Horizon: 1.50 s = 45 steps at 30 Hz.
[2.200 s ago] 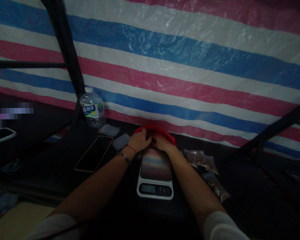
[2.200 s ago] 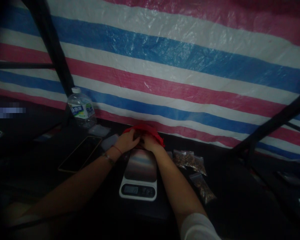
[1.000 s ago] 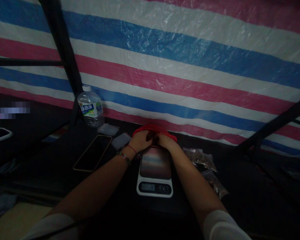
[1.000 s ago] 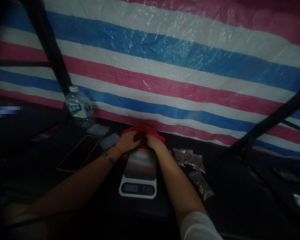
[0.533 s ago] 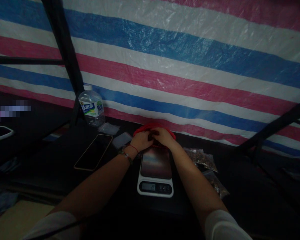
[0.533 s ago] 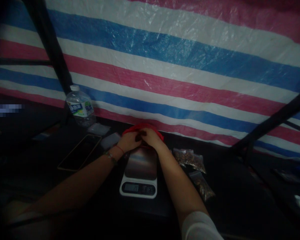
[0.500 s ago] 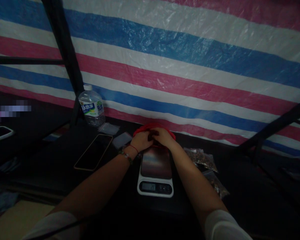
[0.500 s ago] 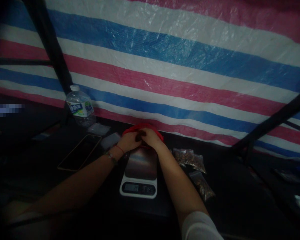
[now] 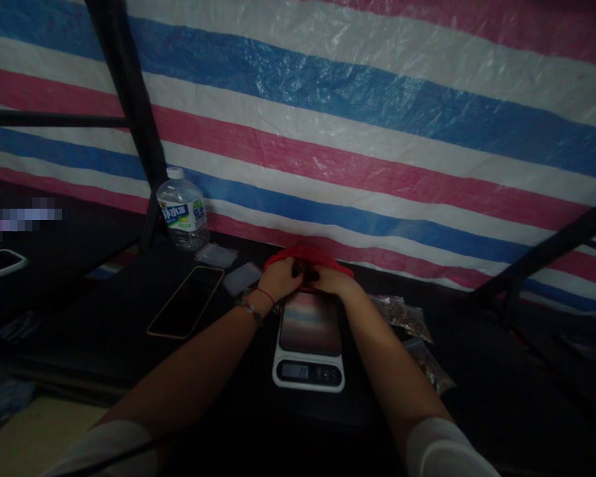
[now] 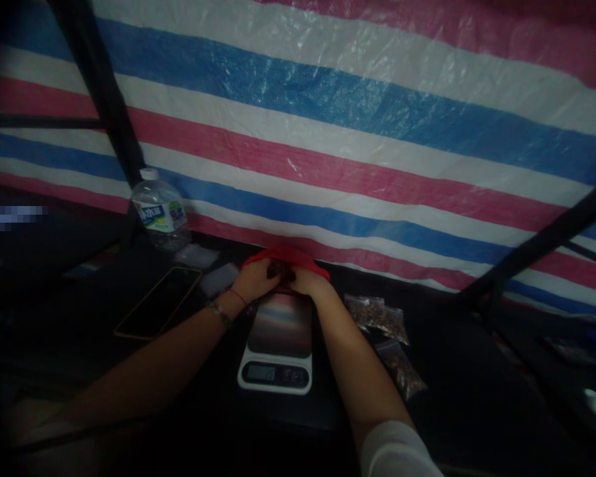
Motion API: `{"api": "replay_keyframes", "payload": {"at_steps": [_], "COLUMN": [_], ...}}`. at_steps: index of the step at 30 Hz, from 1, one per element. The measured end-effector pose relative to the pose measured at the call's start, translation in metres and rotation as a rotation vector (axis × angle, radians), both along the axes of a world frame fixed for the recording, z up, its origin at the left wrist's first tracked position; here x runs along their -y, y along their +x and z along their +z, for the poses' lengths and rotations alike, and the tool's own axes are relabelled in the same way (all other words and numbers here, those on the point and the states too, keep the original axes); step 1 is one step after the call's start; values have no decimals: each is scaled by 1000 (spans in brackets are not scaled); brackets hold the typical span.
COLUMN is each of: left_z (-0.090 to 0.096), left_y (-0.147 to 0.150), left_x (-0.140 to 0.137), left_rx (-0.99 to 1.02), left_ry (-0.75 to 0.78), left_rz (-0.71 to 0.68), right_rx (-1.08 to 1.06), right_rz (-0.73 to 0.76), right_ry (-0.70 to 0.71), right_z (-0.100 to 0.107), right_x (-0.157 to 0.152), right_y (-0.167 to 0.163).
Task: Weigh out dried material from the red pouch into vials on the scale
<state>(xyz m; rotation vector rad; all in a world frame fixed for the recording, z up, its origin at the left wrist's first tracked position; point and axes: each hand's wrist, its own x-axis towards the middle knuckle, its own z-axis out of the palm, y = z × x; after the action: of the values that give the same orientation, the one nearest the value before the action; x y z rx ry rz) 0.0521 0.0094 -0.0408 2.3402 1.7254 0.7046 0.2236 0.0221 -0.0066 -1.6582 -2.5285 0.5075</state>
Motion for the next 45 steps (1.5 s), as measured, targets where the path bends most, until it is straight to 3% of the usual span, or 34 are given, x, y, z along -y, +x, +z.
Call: {"api": "replay_keyframes", "payload": {"at_steps": [2,11,16,22,31,40,45], "left_z": [0,-1,-4,-3,-4,-3,-3], "left_y": [0,-1,-1,1,3,2,3], "left_x": [1,1,-1,0,-3,-1,-1], "left_rx": [3,-3,-35,-8,-2,73,53], "left_ry": [7,47,-2,6,-44,-22,-14], "left_rz": [-5,-29,-48,-90,-25,-71,-46], "right_rx": [46,101,-71,-441,-486,-478,-409], "right_rz": [14,-110,-243,-80,95,39,42], "right_ry": [-66,-46,60,249,208,283,206], "right_z": [-1,-8,-7,-9,-6,-9,-8], "right_x": [2,-6,-13,-10,-6,-11,-14], "right_y": [-2,-3,-3,-16,-15,-12,-9]}}
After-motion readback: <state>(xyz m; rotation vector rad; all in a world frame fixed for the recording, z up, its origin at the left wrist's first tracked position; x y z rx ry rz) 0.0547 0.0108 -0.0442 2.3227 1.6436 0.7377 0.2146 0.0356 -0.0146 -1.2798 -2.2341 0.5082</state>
